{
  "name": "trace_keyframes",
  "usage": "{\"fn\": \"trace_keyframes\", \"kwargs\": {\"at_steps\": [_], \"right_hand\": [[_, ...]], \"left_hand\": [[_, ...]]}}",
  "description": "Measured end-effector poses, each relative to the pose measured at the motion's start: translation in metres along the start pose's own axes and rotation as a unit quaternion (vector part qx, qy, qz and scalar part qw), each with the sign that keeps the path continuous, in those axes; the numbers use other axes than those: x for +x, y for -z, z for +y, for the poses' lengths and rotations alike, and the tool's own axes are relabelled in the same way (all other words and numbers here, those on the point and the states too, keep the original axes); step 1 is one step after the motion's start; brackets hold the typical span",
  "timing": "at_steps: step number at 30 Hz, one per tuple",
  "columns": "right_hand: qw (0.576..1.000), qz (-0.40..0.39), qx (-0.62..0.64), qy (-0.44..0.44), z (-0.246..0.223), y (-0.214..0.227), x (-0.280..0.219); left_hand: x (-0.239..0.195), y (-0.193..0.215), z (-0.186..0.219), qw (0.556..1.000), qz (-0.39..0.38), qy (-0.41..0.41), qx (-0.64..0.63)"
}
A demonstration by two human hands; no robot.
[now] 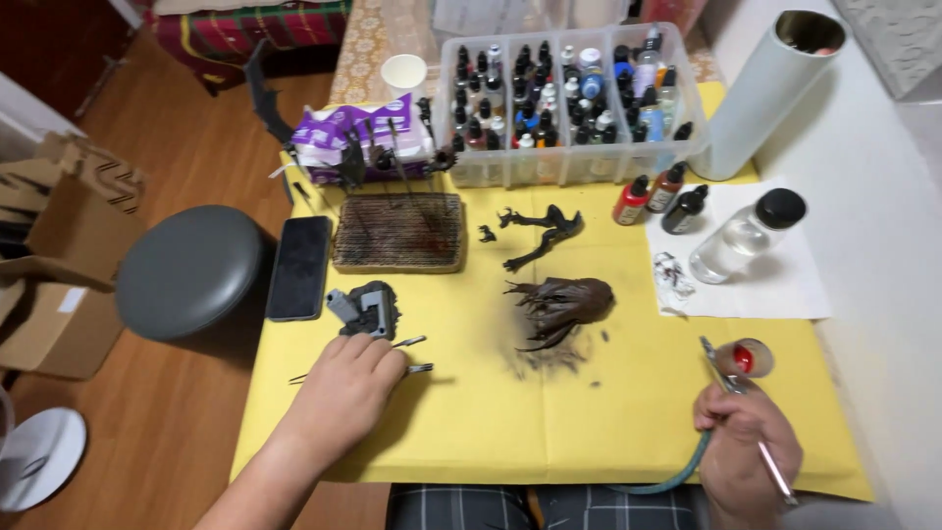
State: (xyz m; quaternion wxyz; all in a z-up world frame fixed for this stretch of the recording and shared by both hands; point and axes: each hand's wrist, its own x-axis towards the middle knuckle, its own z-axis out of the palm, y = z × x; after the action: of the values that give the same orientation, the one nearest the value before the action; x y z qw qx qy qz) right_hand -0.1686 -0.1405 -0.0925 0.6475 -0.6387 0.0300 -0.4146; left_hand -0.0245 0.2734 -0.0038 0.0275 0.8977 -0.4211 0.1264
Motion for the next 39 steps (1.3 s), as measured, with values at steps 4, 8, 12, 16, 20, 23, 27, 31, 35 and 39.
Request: {"fn": "trace_keyframes", "kwargs": {"at_steps": [4,8,12,16,20,23,27,31,35,39], "right_hand": [[0.999,-0.038,-0.002,0.005,-0.01,-0.004,0.005],[0.996,-0.075,-0.034,0.024,-0.016,-0.006,0.005],[0.982,-0.119,-0.136,0.045,-0.029,-0.009,0.004],[0.963,-0.153,-0.196,0.104,-0.05,-0.02,0.01],[0.969,-0.161,-0.168,0.078,-0.044,-0.015,0.005],[0.969,-0.163,-0.183,0.038,-0.039,-0.007,0.001],[0.985,-0.126,-0.117,-0.024,-0.013,0.008,-0.012],[0.982,-0.095,-0.121,-0.114,-0.01,0.01,-0.01],[0.992,-0.065,-0.105,-0.02,-0.014,0.007,0.006],[0.984,-0.001,-0.177,-0.026,-0.032,0.001,0.03]], "left_hand": [[-0.005,-0.009,-0.002,0.998,0.024,0.006,0.064],[-0.002,-0.006,0.001,0.993,0.068,0.0,0.093],[-0.014,-0.013,-0.004,0.99,0.105,0.017,0.098],[-0.019,-0.019,-0.003,0.987,0.111,0.052,0.105],[-0.011,-0.008,0.023,0.977,0.174,0.087,0.088],[-0.001,-0.004,0.054,0.973,0.215,0.077,-0.019],[0.022,-0.014,0.093,0.955,0.235,0.041,-0.174],[0.038,-0.009,0.105,0.948,0.206,0.025,-0.242],[0.04,-0.014,0.104,0.939,0.143,0.018,-0.314],[0.034,-0.021,0.1,0.938,0.081,0.022,-0.336]]}}
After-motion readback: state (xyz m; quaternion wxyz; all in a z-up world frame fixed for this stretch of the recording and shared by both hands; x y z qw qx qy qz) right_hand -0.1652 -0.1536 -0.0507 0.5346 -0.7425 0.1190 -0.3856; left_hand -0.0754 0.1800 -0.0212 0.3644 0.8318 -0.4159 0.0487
